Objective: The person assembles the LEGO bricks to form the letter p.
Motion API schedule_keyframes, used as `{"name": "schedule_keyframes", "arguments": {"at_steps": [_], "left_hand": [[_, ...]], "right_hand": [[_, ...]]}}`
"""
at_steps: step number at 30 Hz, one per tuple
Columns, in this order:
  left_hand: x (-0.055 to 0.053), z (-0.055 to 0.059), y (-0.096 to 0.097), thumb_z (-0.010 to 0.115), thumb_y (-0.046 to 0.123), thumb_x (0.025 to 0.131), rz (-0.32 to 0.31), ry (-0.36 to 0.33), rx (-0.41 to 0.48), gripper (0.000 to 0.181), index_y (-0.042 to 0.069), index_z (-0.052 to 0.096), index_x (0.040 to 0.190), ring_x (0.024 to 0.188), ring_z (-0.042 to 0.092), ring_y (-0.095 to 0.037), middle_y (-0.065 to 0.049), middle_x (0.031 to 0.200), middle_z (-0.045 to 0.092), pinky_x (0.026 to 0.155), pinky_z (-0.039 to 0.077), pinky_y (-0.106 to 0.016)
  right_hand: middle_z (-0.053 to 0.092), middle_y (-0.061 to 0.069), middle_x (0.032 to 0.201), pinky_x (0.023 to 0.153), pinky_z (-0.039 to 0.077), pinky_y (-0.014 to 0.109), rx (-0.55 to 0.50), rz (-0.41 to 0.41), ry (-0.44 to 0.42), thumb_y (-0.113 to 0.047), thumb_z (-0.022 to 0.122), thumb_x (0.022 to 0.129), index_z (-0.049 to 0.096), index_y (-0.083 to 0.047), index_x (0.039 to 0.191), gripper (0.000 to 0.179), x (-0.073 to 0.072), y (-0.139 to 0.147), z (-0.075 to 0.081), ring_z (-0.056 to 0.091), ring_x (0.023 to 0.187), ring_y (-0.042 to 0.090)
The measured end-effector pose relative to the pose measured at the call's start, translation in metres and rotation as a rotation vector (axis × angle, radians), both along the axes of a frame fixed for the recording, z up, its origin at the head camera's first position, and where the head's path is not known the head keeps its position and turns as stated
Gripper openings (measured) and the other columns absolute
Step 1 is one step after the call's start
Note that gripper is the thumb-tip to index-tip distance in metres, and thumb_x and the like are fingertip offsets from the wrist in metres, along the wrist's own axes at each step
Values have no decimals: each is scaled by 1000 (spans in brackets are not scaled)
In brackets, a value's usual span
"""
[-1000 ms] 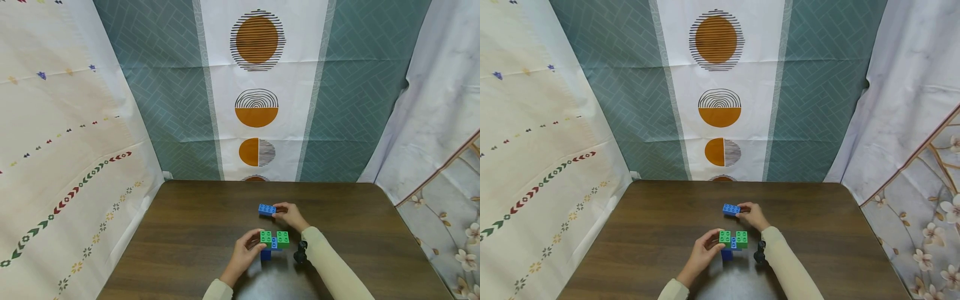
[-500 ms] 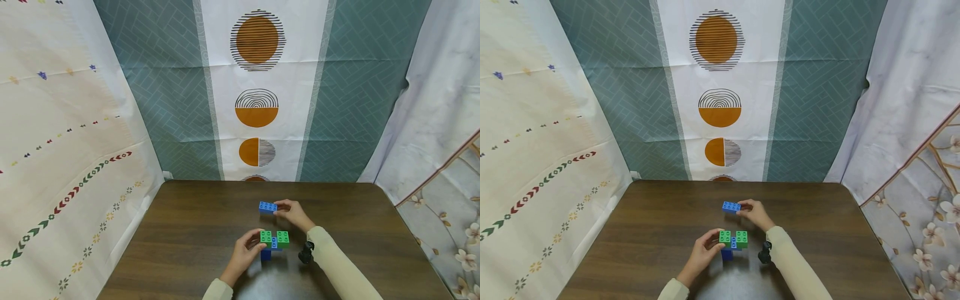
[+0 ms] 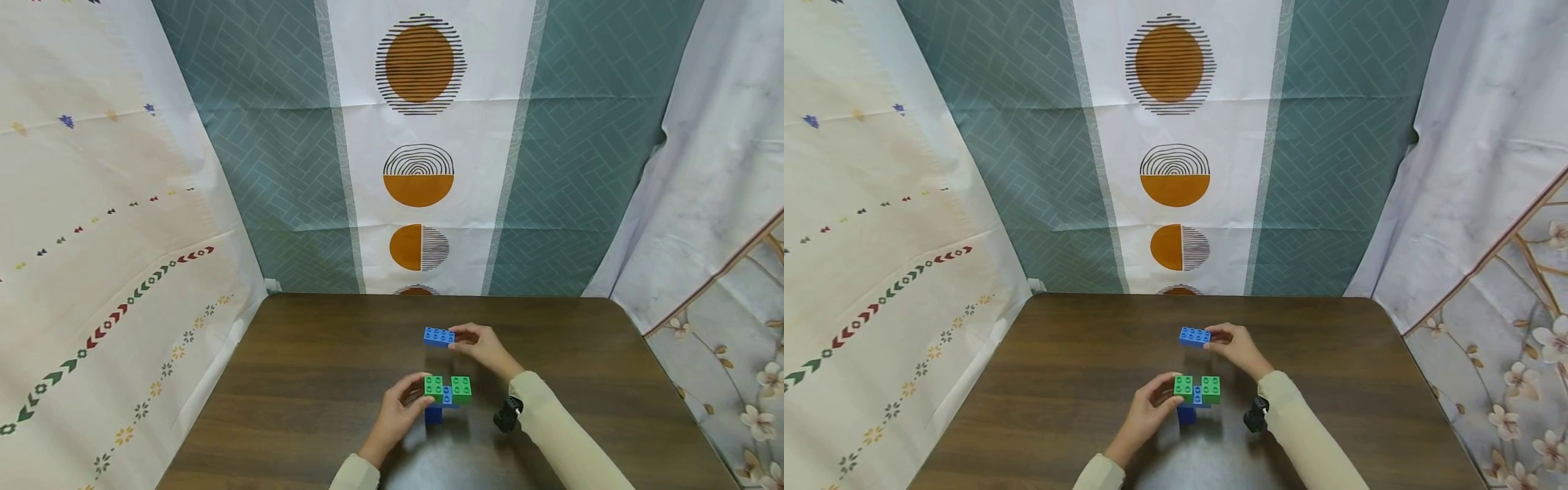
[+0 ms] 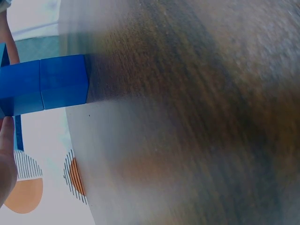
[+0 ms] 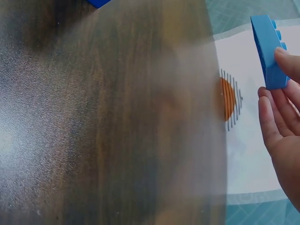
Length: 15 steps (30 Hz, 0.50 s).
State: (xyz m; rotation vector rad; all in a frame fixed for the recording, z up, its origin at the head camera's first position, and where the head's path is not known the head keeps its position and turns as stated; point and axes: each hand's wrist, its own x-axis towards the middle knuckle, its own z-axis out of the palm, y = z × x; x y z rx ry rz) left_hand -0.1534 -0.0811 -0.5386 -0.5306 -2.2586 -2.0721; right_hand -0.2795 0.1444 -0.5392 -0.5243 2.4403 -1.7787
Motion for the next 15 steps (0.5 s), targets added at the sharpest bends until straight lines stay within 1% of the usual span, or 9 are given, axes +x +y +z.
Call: {"name": "schedule_keyframes", "arguments": {"at_steps": [4, 11, 15], "left_hand": [[0, 1, 0, 69, 6, 88, 1, -3, -2, 38, -4, 58, 123, 109, 61, -26, -15, 118, 63, 93, 51, -34], [1, 2, 0, 69, 8, 88, 2, 2, -2, 39, -5, 57, 123, 109, 61, -27, -16, 118, 63, 93, 51, -40], [1, 1, 0, 69, 7, 88, 0, -3, 4, 39, -4, 58, 123, 110, 61, -26, -17, 119, 63, 93, 51, -40]], "right_hand": [[67, 16, 105, 78, 57, 29, 7, 12, 2, -12, 76, 83, 66, 1, 115, 36, 3, 1, 6, 66, 92, 25], [66, 17, 107, 80, 57, 29, 16, 47, 11, -13, 75, 84, 65, 1, 116, 36, 10, 5, 16, 65, 93, 26], [66, 14, 106, 80, 57, 28, 19, 63, 15, -15, 76, 84, 66, -2, 115, 36, 16, 7, 22, 65, 93, 24]]}}
